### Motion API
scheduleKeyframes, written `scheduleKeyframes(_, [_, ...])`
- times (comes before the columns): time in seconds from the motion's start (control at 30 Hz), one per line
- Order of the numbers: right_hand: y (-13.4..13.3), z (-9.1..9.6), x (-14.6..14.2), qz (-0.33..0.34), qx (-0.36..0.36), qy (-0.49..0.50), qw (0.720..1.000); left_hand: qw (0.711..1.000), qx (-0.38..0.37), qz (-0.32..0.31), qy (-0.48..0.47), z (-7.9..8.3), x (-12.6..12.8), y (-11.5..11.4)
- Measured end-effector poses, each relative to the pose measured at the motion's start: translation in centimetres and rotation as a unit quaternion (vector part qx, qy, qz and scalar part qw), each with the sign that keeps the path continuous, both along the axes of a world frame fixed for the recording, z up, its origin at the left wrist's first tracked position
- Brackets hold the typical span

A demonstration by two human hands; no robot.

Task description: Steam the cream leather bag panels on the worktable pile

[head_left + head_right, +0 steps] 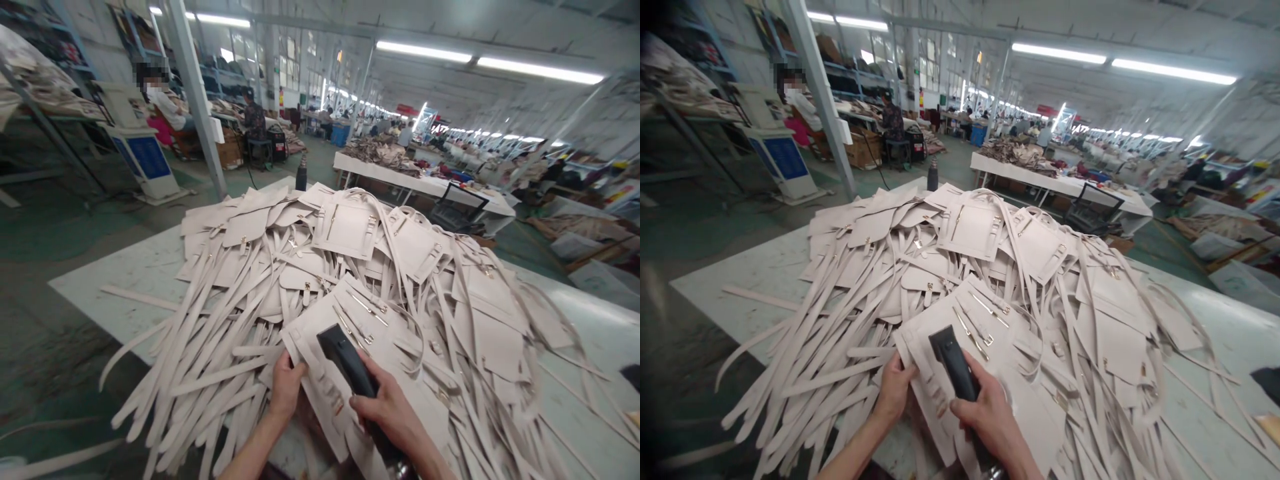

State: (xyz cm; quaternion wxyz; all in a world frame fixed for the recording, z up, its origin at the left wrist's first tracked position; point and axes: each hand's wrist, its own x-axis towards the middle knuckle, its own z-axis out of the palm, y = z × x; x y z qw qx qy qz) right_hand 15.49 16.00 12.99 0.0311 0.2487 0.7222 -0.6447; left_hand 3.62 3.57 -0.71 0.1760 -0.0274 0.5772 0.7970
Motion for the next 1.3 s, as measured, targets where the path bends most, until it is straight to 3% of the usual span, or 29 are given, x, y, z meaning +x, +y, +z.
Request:
scheduleKeyframes(0.27, [-1.3, -1.6, -4.6, 0.099, -0.112, 0.003, 0.989, 0.992, 0.093, -0.081, -0.018, -0.5, -0.2, -1.4])
scheduleKeyframes(0.43, [-1.7, -1.9, -6.3, 0.059, -0.122, 0.052, 0.989, 0.990, 0.107, -0.085, -0.027, 0.9, -0.8, -2.3])
scheduleKeyframes(0.6, [-1.6, -2.4, -5.2, 0.063, -0.115, 0.033, 0.991, 0.980, 0.186, -0.074, -0.023, 0.9, -2.7, -3.3])
scheduleKeyframes(0.77, [-2.6, -3.2, -5.2, 0.082, -0.148, 0.012, 0.986, 0.983, 0.149, -0.093, -0.060, -0.6, -3.1, -3.3])
scheduleKeyframes(0.93, [-2.2, -3.0, -5.7, -0.051, -0.070, 0.030, 0.996, 0.979, 0.169, -0.075, -0.090, -1.6, -2.3, -3.4])
scheduleKeyframes(1.0, [-1.6, -2.6, -5.0, -0.074, -0.037, 0.020, 0.996, 0.981, 0.159, -0.060, -0.089, -1.7, -2.1, -3.4])
scheduleKeyframes(1.2, [-2.5, -3.5, -2.6, 0.051, -0.085, -0.035, 0.994, 0.991, 0.086, -0.078, -0.067, -2.1, -1.6, -3.6])
scheduleKeyframes(1.3, [-3.6, -4.6, -3.0, 0.034, -0.095, -0.022, 0.995, 0.990, 0.056, -0.102, -0.080, -2.4, -0.8, -4.0])
